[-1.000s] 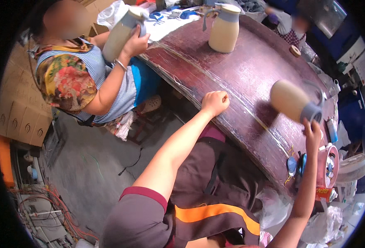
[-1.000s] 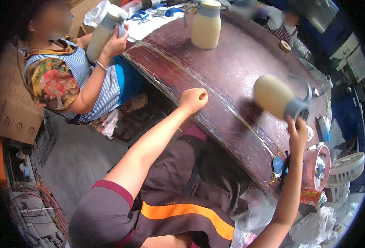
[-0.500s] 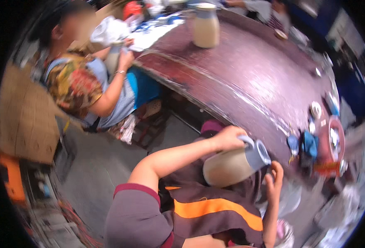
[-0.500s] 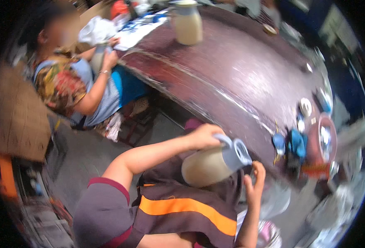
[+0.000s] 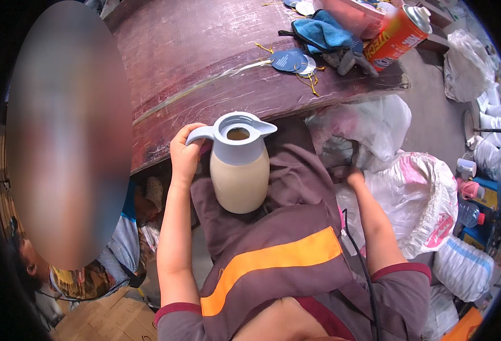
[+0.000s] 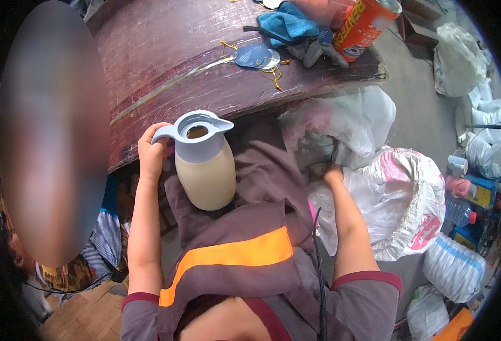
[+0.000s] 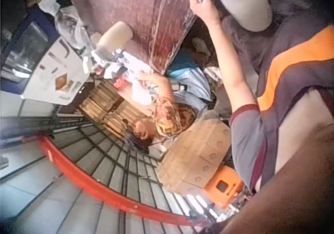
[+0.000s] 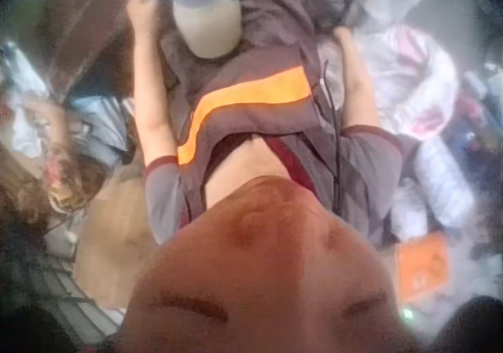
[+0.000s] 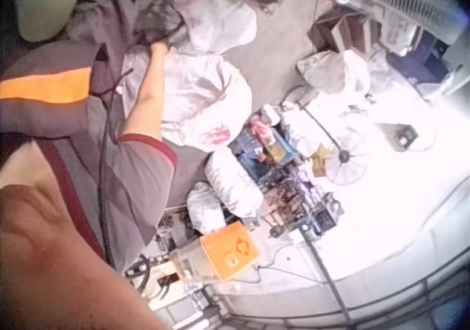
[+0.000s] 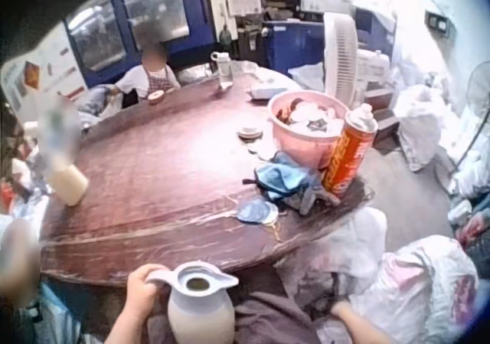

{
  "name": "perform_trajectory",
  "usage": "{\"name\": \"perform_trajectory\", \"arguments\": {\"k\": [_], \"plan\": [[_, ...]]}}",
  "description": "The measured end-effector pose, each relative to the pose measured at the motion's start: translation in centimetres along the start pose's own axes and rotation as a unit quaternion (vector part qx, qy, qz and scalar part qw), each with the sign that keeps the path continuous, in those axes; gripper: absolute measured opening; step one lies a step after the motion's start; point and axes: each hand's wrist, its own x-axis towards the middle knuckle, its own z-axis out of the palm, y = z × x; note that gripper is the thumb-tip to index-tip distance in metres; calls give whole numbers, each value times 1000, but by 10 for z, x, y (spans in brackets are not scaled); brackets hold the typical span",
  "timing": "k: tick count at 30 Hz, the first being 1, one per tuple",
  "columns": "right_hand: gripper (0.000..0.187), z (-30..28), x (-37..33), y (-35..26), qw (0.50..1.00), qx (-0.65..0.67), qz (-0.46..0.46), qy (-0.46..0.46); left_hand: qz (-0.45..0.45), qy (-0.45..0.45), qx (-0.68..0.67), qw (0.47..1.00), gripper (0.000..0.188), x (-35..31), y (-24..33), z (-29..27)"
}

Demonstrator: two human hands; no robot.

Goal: The person repeatedly picks up beige pitchers, attaches small circular tags to their handles, and places them on a wooden table. The person handles multiple pitchers one at a time, securing tags with string or wire.

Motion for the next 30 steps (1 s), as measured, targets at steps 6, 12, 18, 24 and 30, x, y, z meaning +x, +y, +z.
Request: {"name": "perform_trajectory", "arguments": {"k": [6,12,18,24,30], "plan": [[33,-19,77,-27,943,-60,-231,231,-95,21,-23,995,29,10,-8,0],[32,46,79,-5,856,-233,-329,323,-70,4,15,997,19,15,-11,-6],[39,37,48,-17,982,-165,-56,-68,-65,4,-10,998,14,8,-7,-2],[55,22,71,12,984,70,-62,-151,-49,-13,-18,999,20,15,5,2],[48,-238,-133,-65,904,362,-207,-96,-26,-10,34,999,15,-22,35,-10]]}}
